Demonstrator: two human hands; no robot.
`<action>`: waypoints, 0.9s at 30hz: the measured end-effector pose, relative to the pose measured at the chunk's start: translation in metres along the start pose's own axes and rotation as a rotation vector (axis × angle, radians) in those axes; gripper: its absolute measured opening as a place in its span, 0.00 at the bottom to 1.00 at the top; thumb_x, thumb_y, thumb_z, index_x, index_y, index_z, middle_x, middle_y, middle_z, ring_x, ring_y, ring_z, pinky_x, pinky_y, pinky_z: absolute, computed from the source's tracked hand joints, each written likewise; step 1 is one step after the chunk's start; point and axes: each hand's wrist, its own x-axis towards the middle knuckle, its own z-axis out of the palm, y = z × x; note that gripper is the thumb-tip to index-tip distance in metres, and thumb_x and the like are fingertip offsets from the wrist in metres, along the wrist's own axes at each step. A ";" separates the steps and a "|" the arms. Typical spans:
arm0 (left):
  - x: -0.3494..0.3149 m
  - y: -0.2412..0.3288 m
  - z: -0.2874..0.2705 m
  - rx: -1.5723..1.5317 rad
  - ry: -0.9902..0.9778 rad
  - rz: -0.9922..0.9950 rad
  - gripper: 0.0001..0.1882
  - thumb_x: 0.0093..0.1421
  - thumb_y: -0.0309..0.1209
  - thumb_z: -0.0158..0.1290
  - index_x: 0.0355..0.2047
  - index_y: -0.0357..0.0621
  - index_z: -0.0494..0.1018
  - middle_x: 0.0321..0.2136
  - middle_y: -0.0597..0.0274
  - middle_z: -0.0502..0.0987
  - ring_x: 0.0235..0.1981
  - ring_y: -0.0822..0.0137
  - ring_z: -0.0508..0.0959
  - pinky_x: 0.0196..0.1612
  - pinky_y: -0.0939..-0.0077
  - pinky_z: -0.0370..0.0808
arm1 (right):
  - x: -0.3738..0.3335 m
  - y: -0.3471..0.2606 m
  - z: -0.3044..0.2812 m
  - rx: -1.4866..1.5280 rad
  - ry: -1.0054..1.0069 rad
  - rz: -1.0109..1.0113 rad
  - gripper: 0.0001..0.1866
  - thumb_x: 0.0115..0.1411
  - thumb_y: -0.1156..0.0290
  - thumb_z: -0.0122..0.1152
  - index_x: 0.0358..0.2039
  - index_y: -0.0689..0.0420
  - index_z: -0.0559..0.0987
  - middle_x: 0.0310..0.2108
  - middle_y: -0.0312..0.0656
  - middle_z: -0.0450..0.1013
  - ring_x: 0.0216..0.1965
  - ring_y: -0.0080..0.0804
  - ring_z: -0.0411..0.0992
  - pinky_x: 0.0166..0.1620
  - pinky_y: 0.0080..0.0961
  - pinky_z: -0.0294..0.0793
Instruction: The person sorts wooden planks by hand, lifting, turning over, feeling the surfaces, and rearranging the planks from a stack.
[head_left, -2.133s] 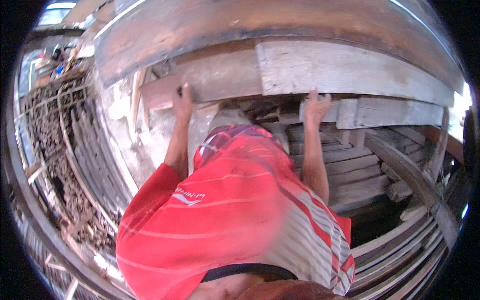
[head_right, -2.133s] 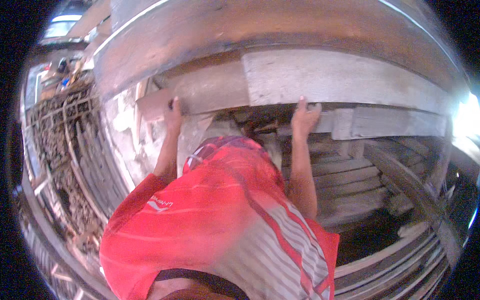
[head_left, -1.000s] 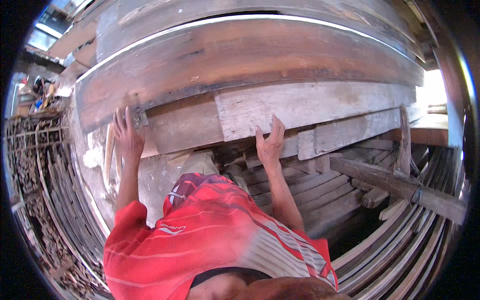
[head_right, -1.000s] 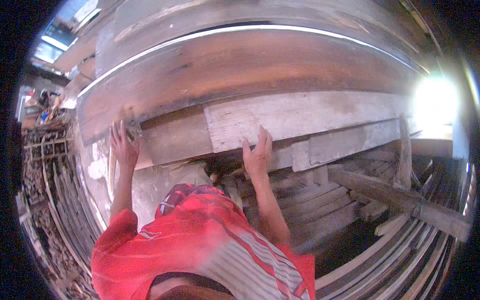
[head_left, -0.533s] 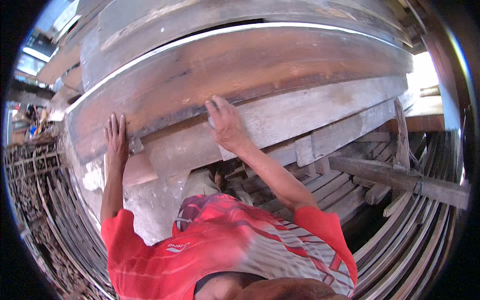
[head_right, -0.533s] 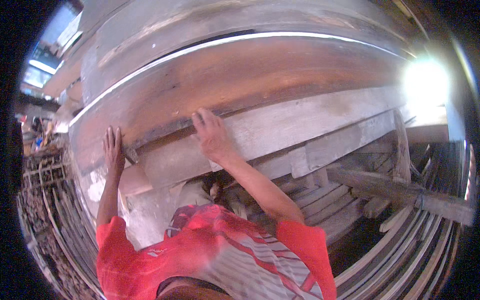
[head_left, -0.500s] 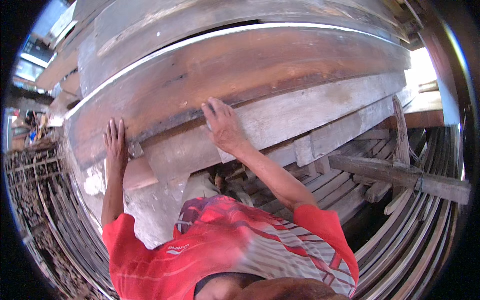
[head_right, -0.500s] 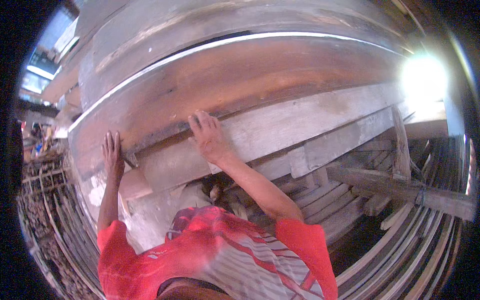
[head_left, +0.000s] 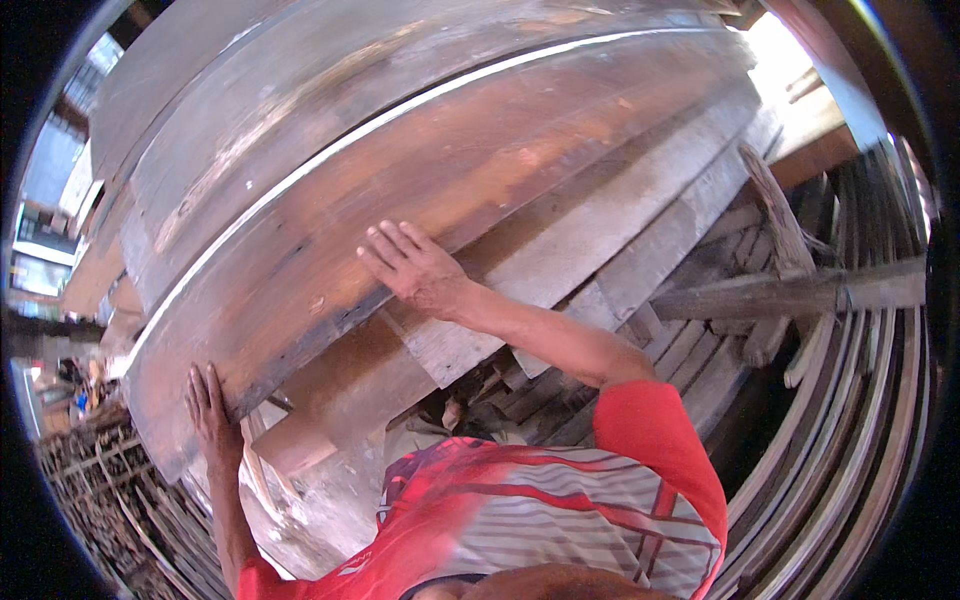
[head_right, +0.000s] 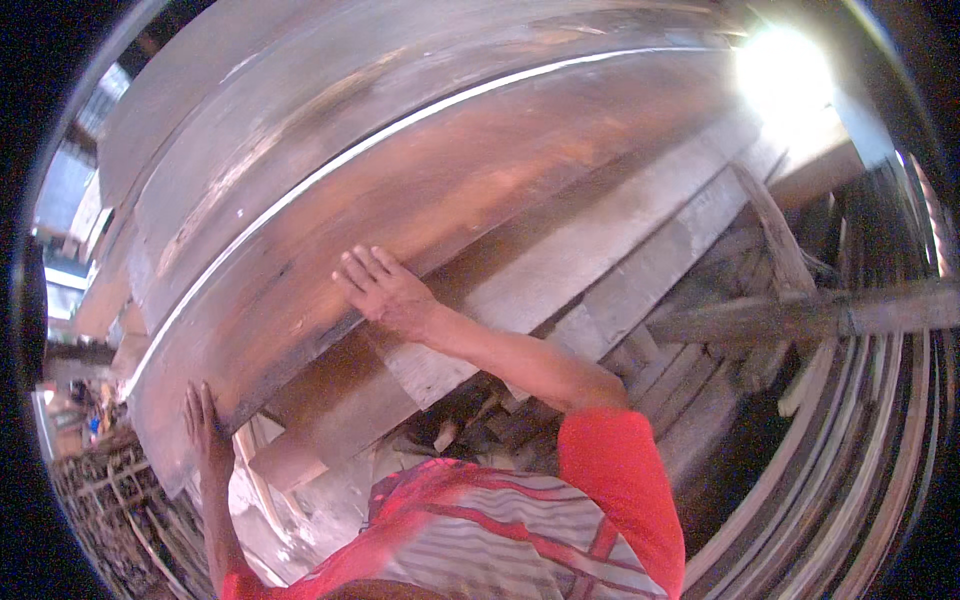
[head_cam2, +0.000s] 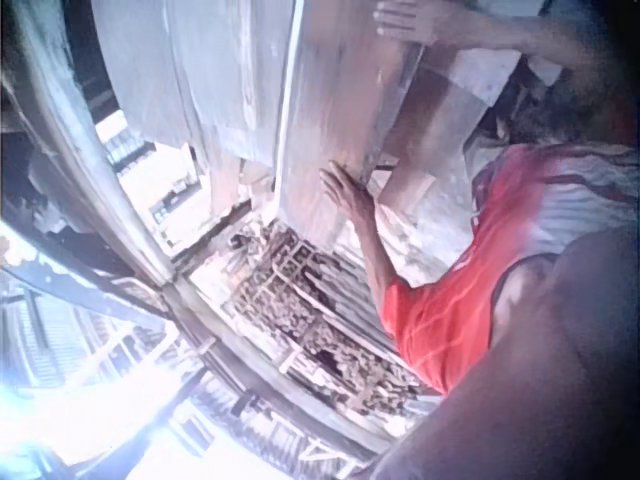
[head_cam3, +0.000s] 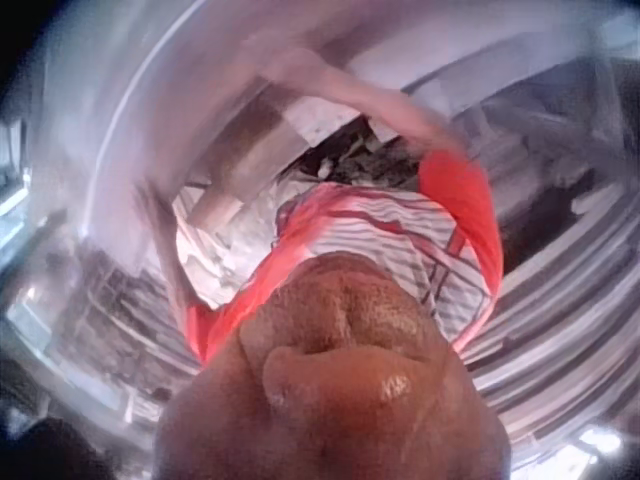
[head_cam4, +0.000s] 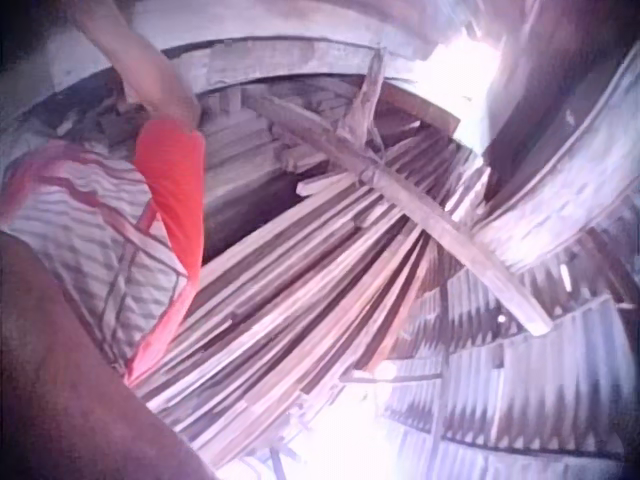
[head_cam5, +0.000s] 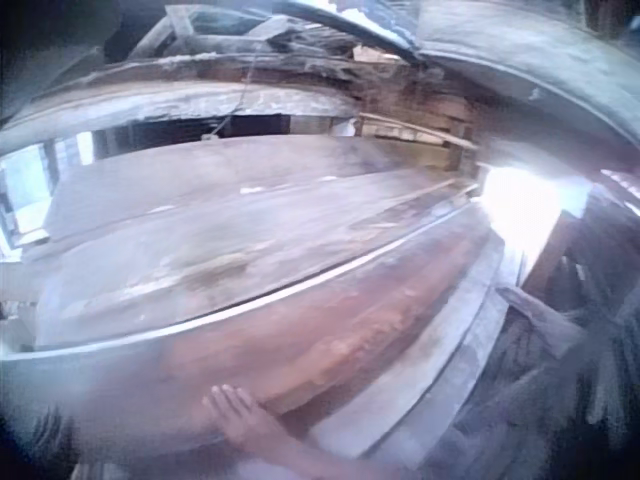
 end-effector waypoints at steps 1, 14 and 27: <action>-0.006 -0.002 -0.005 -0.034 -0.018 -0.011 0.47 0.50 0.08 0.48 0.72 0.45 0.53 0.71 0.39 0.51 0.72 0.41 0.52 0.72 0.46 0.50 | 0.007 0.002 0.000 -0.015 0.000 -0.087 0.27 0.64 0.67 0.50 0.63 0.61 0.68 0.62 0.56 0.66 0.64 0.55 0.64 0.66 0.49 0.62; 0.024 -0.025 -0.083 -0.164 -0.272 0.016 0.51 0.43 0.08 0.50 0.71 0.44 0.54 0.70 0.39 0.55 0.70 0.39 0.55 0.71 0.51 0.57 | 0.071 0.029 -0.051 -0.212 -0.158 -0.365 0.28 0.61 0.61 0.56 0.55 0.69 0.73 0.52 0.63 0.73 0.54 0.56 0.73 0.58 0.44 0.73; 0.105 -0.051 -0.162 -0.169 -0.615 -0.032 0.55 0.35 0.14 0.55 0.70 0.41 0.56 0.61 0.39 0.69 0.63 0.47 0.70 0.65 0.62 0.69 | 0.179 0.057 -0.127 0.108 -0.725 -0.299 0.14 0.51 0.64 0.68 0.34 0.61 0.85 0.37 0.51 0.82 0.41 0.49 0.80 0.44 0.46 0.80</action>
